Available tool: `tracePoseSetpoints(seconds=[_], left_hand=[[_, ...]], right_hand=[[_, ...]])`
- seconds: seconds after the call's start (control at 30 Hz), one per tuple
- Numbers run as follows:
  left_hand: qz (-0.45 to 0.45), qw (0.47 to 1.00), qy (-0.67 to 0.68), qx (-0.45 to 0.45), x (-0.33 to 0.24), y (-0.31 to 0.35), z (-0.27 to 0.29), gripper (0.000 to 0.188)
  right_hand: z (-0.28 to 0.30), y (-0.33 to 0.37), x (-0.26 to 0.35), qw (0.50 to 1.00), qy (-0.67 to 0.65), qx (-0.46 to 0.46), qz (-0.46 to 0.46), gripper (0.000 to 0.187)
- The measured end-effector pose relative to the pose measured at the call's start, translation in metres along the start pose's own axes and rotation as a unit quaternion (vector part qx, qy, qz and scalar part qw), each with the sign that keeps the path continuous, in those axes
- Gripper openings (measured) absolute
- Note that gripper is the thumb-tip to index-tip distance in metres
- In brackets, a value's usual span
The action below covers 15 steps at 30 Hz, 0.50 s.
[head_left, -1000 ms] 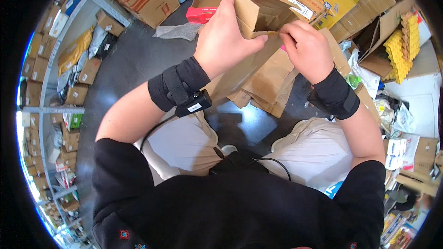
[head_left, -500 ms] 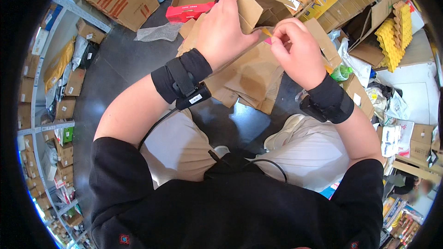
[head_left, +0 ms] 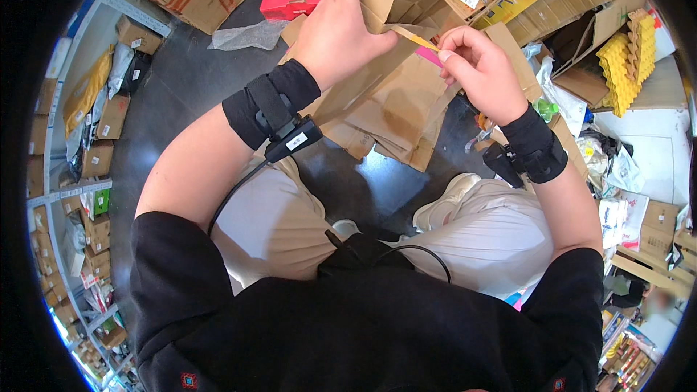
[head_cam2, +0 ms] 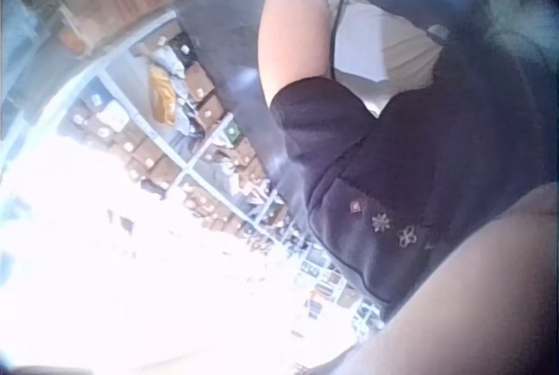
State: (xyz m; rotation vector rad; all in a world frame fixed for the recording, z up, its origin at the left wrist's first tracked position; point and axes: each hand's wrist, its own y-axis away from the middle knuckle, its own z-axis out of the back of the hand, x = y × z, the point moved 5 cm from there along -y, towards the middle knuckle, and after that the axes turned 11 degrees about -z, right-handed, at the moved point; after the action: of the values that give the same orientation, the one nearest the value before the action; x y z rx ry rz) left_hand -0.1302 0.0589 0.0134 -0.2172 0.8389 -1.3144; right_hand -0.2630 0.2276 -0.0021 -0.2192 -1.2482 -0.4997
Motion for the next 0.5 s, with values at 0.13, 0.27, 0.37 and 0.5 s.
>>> tracePoseSetpoints(seconds=[0.13, 0.27, 0.37, 0.5], left_hand=[[0.000, 1.000, -0.007, -0.012, 0.001, 0.001, 0.005, 0.086], [-0.014, 0.999, -0.008, -0.028, 0.004, 0.002, 0.006, 0.087], [-0.017, 0.999, -0.027, -0.039, 0.003, 0.004, 0.008, 0.086], [-0.008, 1.000, -0.019, -0.024, -0.001, 0.004, 0.008, 0.084]], right_hand=[[0.003, -0.003, -0.003, 0.987, -0.109, -0.005, -0.116, 0.025], [0.009, -0.006, -0.014, 0.975, -0.124, -0.041, -0.178, 0.030], [0.006, -0.007, -0.011, 0.979, -0.145, -0.052, -0.134, 0.037], [-0.004, -0.002, 0.005, 0.960, -0.246, 0.014, -0.129, 0.047]])
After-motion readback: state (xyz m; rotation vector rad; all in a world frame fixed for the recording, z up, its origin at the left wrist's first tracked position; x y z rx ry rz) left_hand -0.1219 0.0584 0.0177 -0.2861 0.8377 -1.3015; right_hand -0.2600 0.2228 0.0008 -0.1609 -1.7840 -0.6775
